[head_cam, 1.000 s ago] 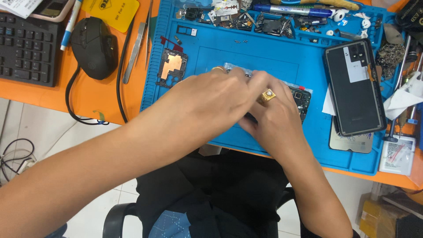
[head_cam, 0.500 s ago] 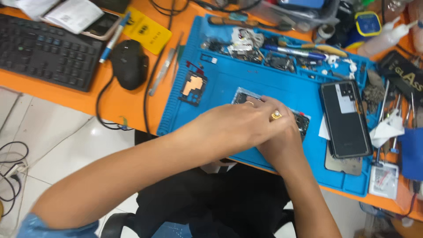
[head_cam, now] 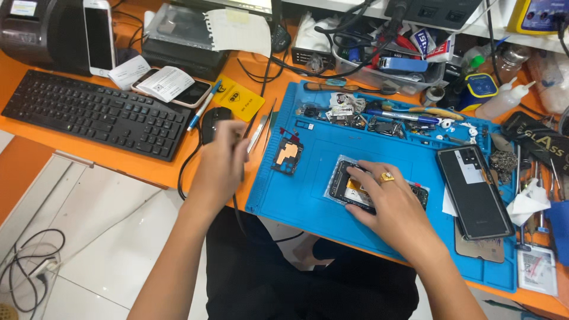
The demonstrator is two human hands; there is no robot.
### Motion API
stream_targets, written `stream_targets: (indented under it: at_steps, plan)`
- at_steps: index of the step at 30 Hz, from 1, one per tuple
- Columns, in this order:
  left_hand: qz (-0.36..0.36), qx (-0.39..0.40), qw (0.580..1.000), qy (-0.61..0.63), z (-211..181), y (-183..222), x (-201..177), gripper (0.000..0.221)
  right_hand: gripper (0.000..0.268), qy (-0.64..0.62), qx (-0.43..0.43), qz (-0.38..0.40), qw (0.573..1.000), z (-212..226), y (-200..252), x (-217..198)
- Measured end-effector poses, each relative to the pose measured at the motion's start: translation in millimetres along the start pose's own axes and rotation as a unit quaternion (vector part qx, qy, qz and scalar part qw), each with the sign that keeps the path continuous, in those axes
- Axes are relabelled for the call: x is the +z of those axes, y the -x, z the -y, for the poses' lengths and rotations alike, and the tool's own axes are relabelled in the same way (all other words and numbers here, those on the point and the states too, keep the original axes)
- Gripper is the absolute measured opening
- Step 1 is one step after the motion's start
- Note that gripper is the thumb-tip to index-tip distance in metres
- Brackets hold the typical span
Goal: The person is repairing a smartphone on a blue work mat. They handle the phone's internal components, including the battery and motherboard, and use a screwdriver to manipulate screws. The person also handles a small plastic bag containing parts.
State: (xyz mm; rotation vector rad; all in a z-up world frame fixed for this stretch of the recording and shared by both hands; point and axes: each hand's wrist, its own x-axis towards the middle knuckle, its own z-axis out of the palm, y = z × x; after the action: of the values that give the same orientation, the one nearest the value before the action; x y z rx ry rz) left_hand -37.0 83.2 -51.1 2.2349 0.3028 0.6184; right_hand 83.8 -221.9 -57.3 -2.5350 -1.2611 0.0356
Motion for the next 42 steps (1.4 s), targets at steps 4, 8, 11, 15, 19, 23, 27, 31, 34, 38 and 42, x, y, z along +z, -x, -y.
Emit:
stream_targets:
  at_steps: [4, 8, 11, 15, 19, 23, 27, 31, 34, 38, 42]
  plan:
    - [0.073, -0.021, 0.969, -0.233, 15, 1, 24, 0.023, 0.068, 0.031, 0.026, 0.082, 0.996, 9, -8, -16]
    - [0.04, 0.049, 0.935, -0.348, 26, -2, 46, 0.019, 0.073, 0.061, 0.038, 0.124, 0.99, 16, -17, -26]
    - [0.001, 0.086, 0.913, -0.399, 26, -2, 48, 0.013, 0.073, 0.074, 0.022, 0.164, 0.983, 15, -24, -36]
    - [-0.011, 0.104, 0.908, -0.405, 19, -6, 45, 0.009, 0.072, 0.007, 0.033, 0.183, 0.982, 7, -39, -59]
    - [0.008, 0.112, 0.918, -0.381, 8, -15, 40, 0.011, 0.051, -0.088, 0.025, 0.053, 0.994, -18, -48, -50]
    - [0.036, 0.167, 0.916, -0.363, -5, -41, 39, 0.015, 0.02, -0.066, -0.025, -0.146, 0.987, -55, -51, -20]
    - [0.059, 0.19, 0.902, -0.383, 5, -63, 46, 0.013, 0.017, -0.06, 0.001, -0.149, 0.987, -76, -44, -18]
    - [0.09, 0.178, 0.896, -0.396, 1, -70, 48, 0.01, 0.015, -0.07, 0.01, -0.152, 0.986, -69, -44, -26]
    - [0.108, 0.195, 0.89, -0.398, 2, -72, 50, 0.009, 0.016, -0.081, -0.009, -0.154, 0.985, -64, -43, -28]
    - [0.122, 0.244, 0.866, -0.418, 3, -75, 50, 0.01, 0.018, -0.092, -0.029, -0.156, 0.983, -62, -43, -31]
    - [0.13, 0.247, 0.865, -0.416, 23, -74, 61, 0.007, 0.018, -0.089, -0.035, -0.156, 0.983, -63, -43, -28]
